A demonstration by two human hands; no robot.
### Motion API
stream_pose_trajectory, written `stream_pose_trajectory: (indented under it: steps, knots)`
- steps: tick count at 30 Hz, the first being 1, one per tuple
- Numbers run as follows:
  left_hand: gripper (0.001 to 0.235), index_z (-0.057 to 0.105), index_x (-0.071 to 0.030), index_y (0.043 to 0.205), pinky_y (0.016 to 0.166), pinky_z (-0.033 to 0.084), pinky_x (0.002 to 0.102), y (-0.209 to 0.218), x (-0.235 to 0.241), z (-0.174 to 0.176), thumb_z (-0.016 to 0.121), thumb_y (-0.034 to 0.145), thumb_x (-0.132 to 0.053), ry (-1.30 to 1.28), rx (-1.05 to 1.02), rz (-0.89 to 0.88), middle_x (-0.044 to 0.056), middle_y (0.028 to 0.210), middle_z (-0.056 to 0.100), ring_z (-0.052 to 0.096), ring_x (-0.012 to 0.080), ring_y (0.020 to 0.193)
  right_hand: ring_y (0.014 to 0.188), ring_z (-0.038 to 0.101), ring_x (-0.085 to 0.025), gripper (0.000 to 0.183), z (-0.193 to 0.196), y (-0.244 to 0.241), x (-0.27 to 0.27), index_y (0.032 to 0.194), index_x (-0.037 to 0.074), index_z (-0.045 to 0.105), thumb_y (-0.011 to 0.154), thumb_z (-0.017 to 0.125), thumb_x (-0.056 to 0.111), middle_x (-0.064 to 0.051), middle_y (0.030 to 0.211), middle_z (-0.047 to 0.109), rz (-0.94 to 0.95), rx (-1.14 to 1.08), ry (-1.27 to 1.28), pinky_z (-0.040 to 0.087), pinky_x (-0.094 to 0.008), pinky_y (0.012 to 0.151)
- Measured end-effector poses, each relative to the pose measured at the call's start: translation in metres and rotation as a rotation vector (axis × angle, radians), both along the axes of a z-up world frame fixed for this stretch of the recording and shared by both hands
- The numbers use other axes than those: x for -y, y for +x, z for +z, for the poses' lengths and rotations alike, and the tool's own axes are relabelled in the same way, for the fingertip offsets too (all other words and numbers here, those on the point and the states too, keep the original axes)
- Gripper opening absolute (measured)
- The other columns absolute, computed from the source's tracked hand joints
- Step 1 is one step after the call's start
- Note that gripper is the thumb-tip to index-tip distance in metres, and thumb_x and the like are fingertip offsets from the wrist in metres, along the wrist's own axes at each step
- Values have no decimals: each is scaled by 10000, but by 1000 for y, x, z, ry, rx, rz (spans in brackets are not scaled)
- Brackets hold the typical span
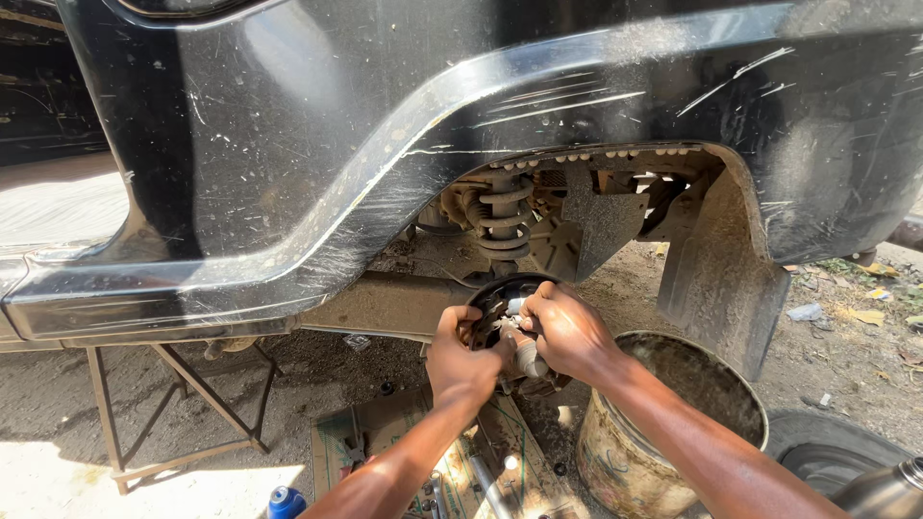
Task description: The person cleans and adjusts the brake assembly of a vehicle using a rag and a screwdriver. They wipe the brake components and use the screwdriver to manipulate the internal mechanism of the drum brake.
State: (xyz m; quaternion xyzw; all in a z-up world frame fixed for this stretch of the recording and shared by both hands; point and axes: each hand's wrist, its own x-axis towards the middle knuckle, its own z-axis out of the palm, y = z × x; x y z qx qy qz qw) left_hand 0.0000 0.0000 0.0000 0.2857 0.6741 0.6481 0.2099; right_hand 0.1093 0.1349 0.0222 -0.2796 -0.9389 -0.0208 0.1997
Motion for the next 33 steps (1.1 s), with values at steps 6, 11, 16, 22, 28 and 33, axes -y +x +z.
stream_pose_trajectory:
  steps: [6, 11, 16, 22, 28, 33]
  knots:
    - [592, 605, -109, 1195, 956, 537, 275, 2, 2, 3, 813, 644, -164, 11, 21, -42, 39, 1113, 788, 758, 147, 1018, 887, 640, -322, 193, -13, -10, -13, 1017, 58, 652, 827, 685, 50, -167, 905, 647, -55, 84, 26, 521, -452, 830]
    - [532, 639, -100, 1125, 924, 554, 291, 3, 0, 2, 798, 627, -197, -29, -41, -11, 81, 1074, 798, 766, 173, 987, 838, 601, -341, 192, -20, -9, -11, 864, 35, 662, 715, 783, 18, -166, 863, 617, 103, -140, 157, 496, -473, 735]
    - [474, 656, -121, 1057, 874, 546, 328, 5, -2, 1, 801, 612, -203, -61, -82, 36, 90, 1001, 764, 737, 220, 934, 836, 598, -336, 207, -31, -10, -14, 832, 41, 658, 689, 807, 29, -143, 848, 602, 179, -313, 250, 495, -464, 700]
    - [447, 609, -88, 953, 799, 556, 364, 12, -6, -1, 829, 579, -197, -49, -61, 94, 115, 886, 737, 722, 248, 830, 830, 589, -322, 220, -34, -13, -9, 810, 39, 643, 648, 774, -32, -126, 838, 595, 142, -287, 235, 492, -456, 673]
    - [366, 624, -85, 880, 781, 561, 371, 8, -10, -4, 823, 610, -232, -29, -131, 74, 98, 878, 734, 723, 239, 808, 783, 560, -285, 221, -29, -17, -9, 836, 28, 618, 668, 760, 10, -133, 803, 564, 133, -266, 248, 480, -444, 639]
    - [304, 695, -106, 866, 827, 558, 375, 14, -19, -6, 836, 643, -258, -43, -95, 111, 101, 936, 747, 727, 252, 856, 710, 568, -223, 100, -8, -19, -14, 782, 30, 605, 872, 620, 69, -80, 830, 573, -86, -137, -357, 522, -423, 636]
